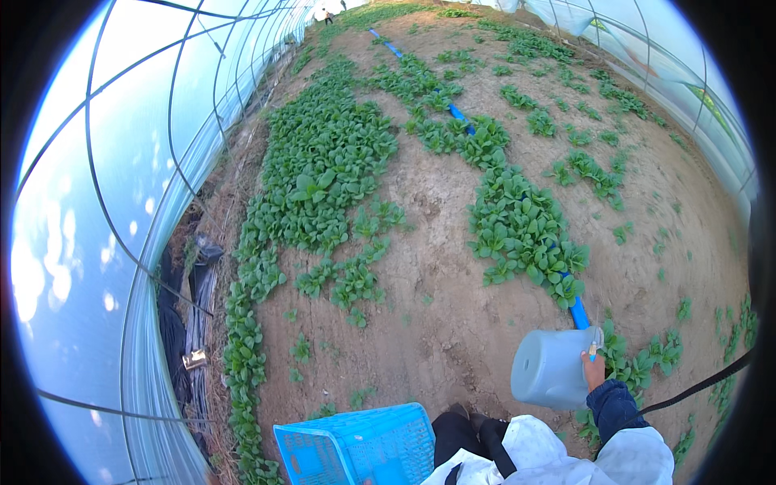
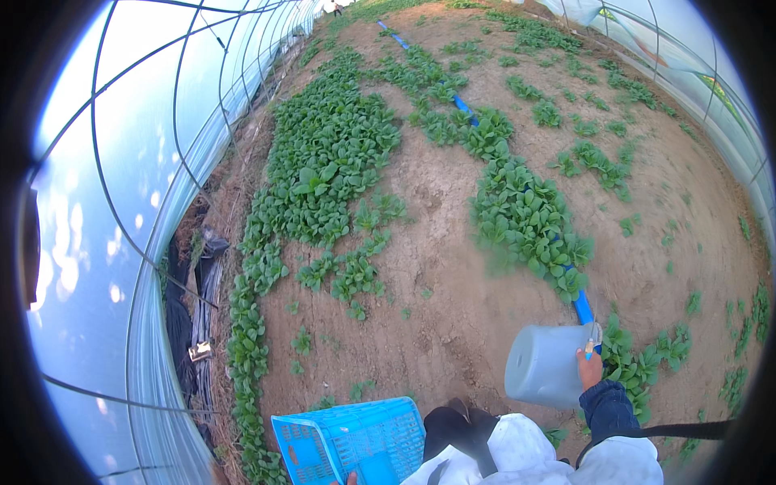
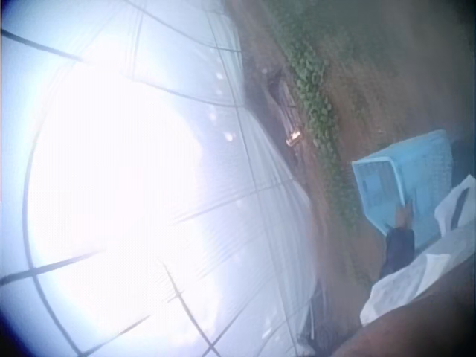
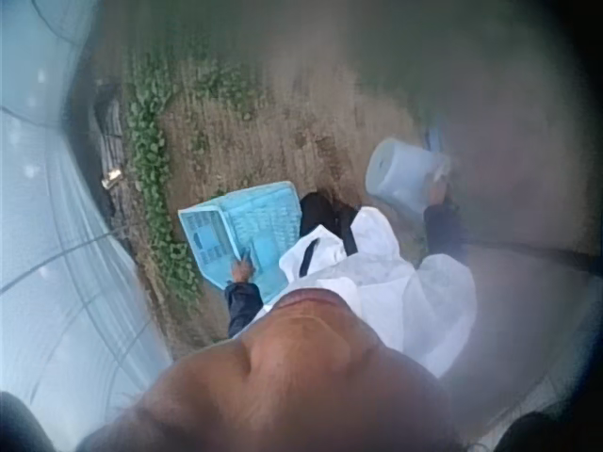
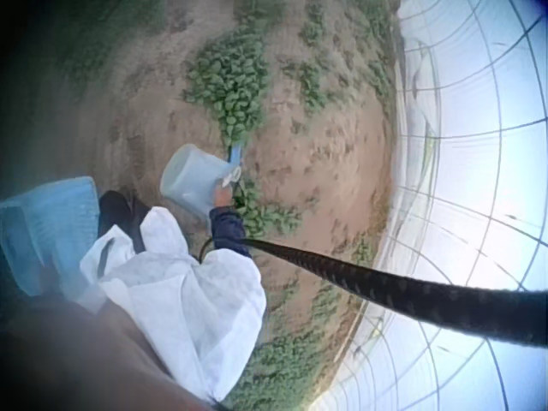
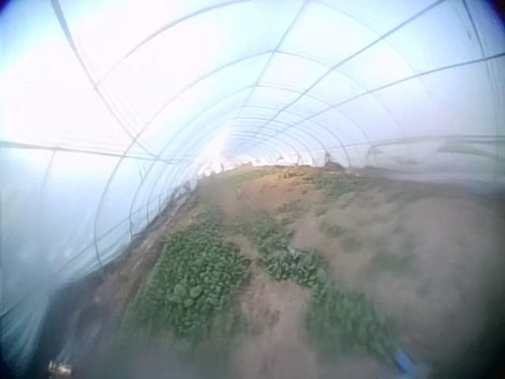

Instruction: The person walks through a greenhouse, prepares a green bag, moves a blue crate and a small stool, and harvests leafy green vegetables by cutting them with a sickle.

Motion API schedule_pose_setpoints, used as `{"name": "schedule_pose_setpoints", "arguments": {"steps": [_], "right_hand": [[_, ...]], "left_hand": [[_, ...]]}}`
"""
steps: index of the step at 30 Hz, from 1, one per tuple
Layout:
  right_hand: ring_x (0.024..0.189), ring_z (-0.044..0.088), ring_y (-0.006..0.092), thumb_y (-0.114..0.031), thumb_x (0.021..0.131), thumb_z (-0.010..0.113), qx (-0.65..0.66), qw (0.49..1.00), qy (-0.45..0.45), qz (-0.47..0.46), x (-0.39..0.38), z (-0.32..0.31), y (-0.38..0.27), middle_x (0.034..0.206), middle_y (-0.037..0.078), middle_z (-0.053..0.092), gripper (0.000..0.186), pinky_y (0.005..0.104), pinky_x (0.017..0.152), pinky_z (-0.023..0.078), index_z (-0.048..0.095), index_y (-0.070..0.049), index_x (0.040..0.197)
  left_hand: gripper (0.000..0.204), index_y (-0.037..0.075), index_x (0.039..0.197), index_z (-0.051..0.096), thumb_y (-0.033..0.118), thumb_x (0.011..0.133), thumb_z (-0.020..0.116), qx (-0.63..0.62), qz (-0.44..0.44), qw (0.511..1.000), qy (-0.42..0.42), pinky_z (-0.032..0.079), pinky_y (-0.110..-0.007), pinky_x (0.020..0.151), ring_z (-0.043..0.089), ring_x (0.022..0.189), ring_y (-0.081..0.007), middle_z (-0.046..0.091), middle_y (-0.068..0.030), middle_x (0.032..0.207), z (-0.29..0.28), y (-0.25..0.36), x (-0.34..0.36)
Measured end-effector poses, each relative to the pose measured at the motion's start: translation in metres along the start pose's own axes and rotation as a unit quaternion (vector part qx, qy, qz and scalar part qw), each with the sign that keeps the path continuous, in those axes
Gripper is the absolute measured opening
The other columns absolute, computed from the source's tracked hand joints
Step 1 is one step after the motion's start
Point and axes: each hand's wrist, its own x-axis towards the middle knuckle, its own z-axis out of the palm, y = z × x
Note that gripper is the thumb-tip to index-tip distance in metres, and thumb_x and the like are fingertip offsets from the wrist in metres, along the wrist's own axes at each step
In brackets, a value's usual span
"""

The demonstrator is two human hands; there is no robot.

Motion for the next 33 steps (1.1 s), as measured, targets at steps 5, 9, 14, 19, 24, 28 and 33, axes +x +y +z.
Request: {"name": "schedule_pose_setpoints", "arguments": {"steps": [5, 9, 14, 19, 24, 28, 33], "right_hand": [[0.062, 0.052, 0.0219, -0.028, 0.085, 0.062, -0.016, 0.995, 0.100, 0.022, -0.011, 0.019, -0.008, 0.067, 0.008, 0.053, 0.031, 0.0417, 0.057, 0.037, 0.054, 0.001, 0.078], [0.062, 0.058, 0.0323, -0.033, 0.084, 0.061, -0.133, 0.948, 0.289, -0.010, -0.009, -0.015, 0.054, 0.065, 0.015, 0.059, 0.039, 0.0443, 0.058, 0.042, 0.057, 0.004, 0.074], [0.090, 0.060, 0.0405, -0.039, 0.084, 0.059, -0.167, 0.930, 0.269, 0.185, -0.031, -0.024, 0.055, 0.097, 0.025, 0.062, 0.049, 0.0472, 0.079, 0.045, 0.055, 0.007, 0.101], [0.095, 0.058, 0.0431, -0.042, 0.083, 0.060, -0.176, 0.895, 0.333, 0.238, -0.061, -0.067, 0.083, 0.102, 0.028, 0.061, 0.059, 0.0476, 0.082, 0.045, 0.053, 0.009, 0.111], [0.095, 0.057, 0.0445, -0.040, 0.083, 0.059, -0.185, 0.905, 0.300, 0.239, -0.051, -0.057, 0.077, 0.100, 0.030, 0.060, 0.057, 0.0479, 0.082, 0.044, 0.055, 0.011, 0.107], [0.094, 0.057, 0.0443, -0.040, 0.083, 0.058, -0.124, 0.925, 0.315, 0.175, -0.026, -0.068, 0.094, 0.099, 0.031, 0.060, 0.057, 0.0478, 0.081, 0.044, 0.056, 0.012, 0.105], [0.094, 0.057, 0.0430, -0.042, 0.084, 0.058, -0.041, 0.946, 0.280, 0.155, 0.002, -0.074, 0.080, 0.101, 0.030, 0.060, 0.059, 0.0471, 0.081, 0.044, 0.055, 0.012, 0.106]], "left_hand": [[0.059, 0.014, 0.131, 0.048, 0.031, 0.077, 0.066, -0.389, 0.015, 0.903, -0.182, 0.048, -0.039, 0.066, 0.058, 0.079, -0.0228, 0.058, -0.0106, 0.087, -0.001, -0.018, 0.133], [0.058, 0.008, 0.123, 0.052, 0.043, 0.079, 0.065, -0.326, -0.217, 0.897, -0.204, 0.045, -0.037, 0.055, 0.056, 0.064, -0.0191, 0.055, -0.0069, 0.070, -0.037, 0.046, 0.224], [0.056, 0.005, 0.097, 0.059, 0.058, 0.080, 0.057, -0.261, -0.044, 0.959, -0.105, 0.042, -0.038, 0.051, 0.052, 0.052, -0.0196, 0.054, -0.0072, 0.062, -0.088, 0.048, 0.259], [0.061, 0.003, 0.097, 0.062, 0.061, 0.081, 0.053, -0.140, -0.010, 0.967, -0.211, 0.043, -0.039, 0.053, 0.055, 0.056, -0.0215, 0.059, -0.0100, 0.068, -0.176, 0.159, 0.243], [0.043, 0.005, 0.103, 0.063, 0.043, 0.086, 0.055, -0.105, 0.212, 0.970, -0.047, 0.046, -0.042, 0.063, 0.058, 0.071, -0.0290, 0.062, -0.0153, 0.081, -0.131, 0.144, 0.292], [0.030, 0.005, 0.082, 0.060, 0.034, 0.086, 0.063, -0.279, 0.105, 0.932, -0.206, 0.040, -0.036, 0.049, 0.050, 0.054, -0.0205, 0.054, -0.0088, 0.066, -0.164, 0.211, 0.284], [0.034, 0.004, 0.069, 0.057, 0.033, 0.086, 0.065, -0.265, 0.085, 0.939, -0.202, 0.035, -0.031, 0.038, 0.045, 0.040, -0.0128, 0.049, -0.0025, 0.054, -0.210, 0.293, 0.237]]}}
